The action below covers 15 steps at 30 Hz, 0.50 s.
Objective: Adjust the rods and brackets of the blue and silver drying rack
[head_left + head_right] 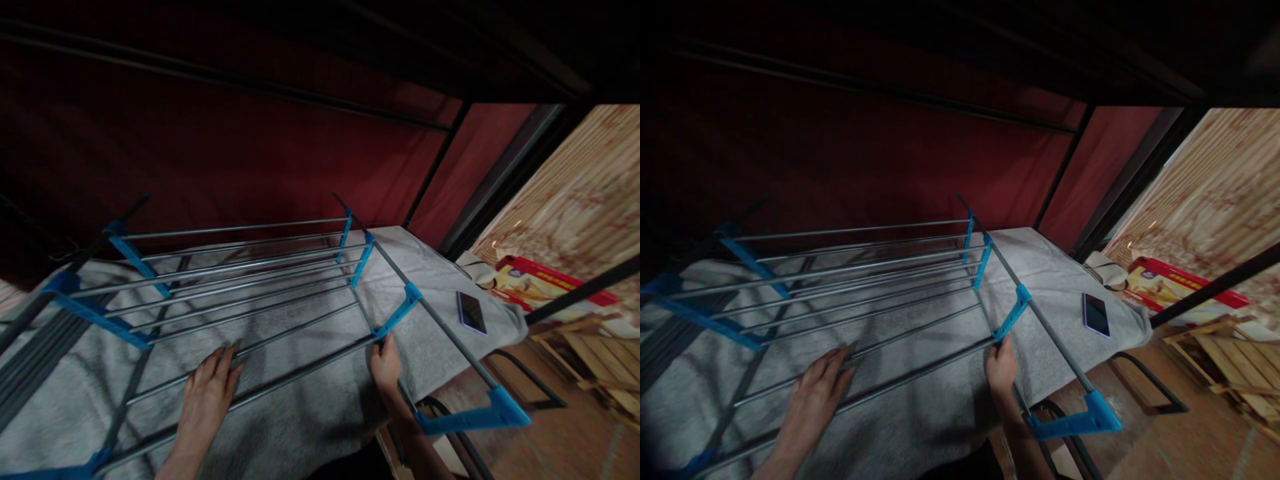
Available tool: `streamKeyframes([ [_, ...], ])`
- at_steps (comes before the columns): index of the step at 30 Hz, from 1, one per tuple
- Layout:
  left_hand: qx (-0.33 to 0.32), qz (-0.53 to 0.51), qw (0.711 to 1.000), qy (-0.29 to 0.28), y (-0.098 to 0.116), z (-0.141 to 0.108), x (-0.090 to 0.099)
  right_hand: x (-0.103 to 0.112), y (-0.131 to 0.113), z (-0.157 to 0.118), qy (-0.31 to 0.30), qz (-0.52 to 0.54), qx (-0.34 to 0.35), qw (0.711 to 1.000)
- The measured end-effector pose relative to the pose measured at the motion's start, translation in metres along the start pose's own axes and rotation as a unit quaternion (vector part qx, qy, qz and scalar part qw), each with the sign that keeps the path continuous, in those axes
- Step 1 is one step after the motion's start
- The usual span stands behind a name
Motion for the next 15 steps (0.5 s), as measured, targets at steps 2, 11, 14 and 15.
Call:
streamKeyframes([
  [2,-0.034,0.041,0.997,-0.049,0.005,0.022,-0.019,-0.001,0.0,0.0,0.0,-0.001,0.007,1.0],
  [11,-0.109,0.075,0.983,-0.13,-0.005,0.035,-0.05,-0.003,-0.007,0.001,0.017,0.003,0.013,1.0],
  [14,-0.161,0.06,0.981,-0.09,0.0,0.039,-0.044,-0.002,-0.01,0.001,0.019,0.007,0.015,1.0],
  [15,-0.175,0.06,0.98,-0.072,0.001,0.04,-0.04,-0.002,-0.011,0.001,0.022,0.005,0.015,1.0],
])
Point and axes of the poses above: each hand's wrist, its own z-axis towards the middle knuckle, its own x-axis out of the back of the hand, y = z × x, the point moved 8 cm from there along z, towards the middle knuckle, and after that the axes turned 12 degrees about z, right-handed, at the moved point
